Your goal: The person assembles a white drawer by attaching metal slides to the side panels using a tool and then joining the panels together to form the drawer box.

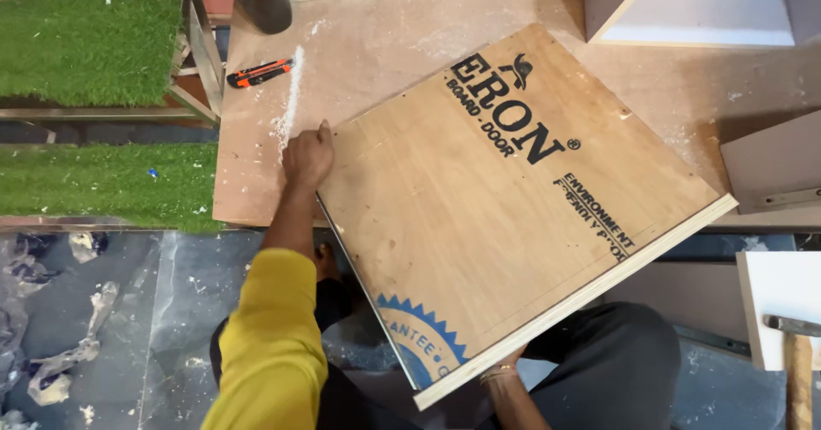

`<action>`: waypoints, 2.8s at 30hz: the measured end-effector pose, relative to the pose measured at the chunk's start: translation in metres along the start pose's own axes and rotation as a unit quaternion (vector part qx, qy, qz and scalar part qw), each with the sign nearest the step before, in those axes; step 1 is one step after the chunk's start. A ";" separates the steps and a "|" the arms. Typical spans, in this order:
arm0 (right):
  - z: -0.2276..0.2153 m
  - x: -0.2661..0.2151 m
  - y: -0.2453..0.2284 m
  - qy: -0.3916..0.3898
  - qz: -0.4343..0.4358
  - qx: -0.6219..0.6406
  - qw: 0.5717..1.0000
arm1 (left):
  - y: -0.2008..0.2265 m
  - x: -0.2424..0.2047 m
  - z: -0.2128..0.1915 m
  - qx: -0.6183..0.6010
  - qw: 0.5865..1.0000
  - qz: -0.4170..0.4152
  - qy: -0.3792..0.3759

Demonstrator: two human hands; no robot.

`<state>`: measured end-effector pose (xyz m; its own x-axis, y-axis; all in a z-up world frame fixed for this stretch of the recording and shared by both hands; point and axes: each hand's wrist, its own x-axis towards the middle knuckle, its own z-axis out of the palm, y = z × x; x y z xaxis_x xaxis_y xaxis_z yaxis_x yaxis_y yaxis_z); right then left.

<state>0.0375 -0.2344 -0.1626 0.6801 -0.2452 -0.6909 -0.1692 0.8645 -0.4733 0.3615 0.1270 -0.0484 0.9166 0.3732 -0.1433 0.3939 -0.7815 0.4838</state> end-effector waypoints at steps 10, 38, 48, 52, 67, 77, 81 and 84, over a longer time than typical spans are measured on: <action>0.041 0.019 -0.071 -0.144 0.012 -0.095 0.985 | -0.114 -0.071 0.007 0.034 0.987 -0.021 0.153; 0.200 0.201 -0.126 -0.209 0.073 -0.158 0.962 | -0.073 -0.135 0.007 -0.016 0.919 -0.240 0.313; 0.178 0.248 -0.076 -0.141 0.038 -0.260 0.955 | -0.111 -0.089 -0.005 -0.003 0.913 -0.224 0.342; 0.194 0.186 -0.087 -0.167 0.024 -0.290 0.942 | -0.114 -0.089 -0.005 -0.017 0.910 -0.226 0.348; 0.099 -0.020 -0.177 -0.307 -0.073 -0.660 0.682 | 0.124 -0.196 0.066 -0.056 0.916 0.389 -0.082; -0.130 -0.005 -0.503 0.333 -0.506 -0.717 0.346 | 0.178 -0.202 0.066 0.060 0.927 0.343 -0.140; -0.165 0.039 -0.541 0.356 -0.366 -0.743 0.432 | 0.187 -0.202 0.072 0.070 0.939 0.316 -0.115; -0.162 0.058 -0.552 0.350 -0.278 -0.736 0.508 | 0.184 -0.199 0.082 0.089 0.942 0.310 -0.093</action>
<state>0.0546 -0.7969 -0.0296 0.5827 -0.8126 -0.0072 -0.7897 -0.5641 -0.2412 0.2571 -0.1319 -0.0018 0.9637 -0.2643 -0.0373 -0.2319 -0.8981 0.3738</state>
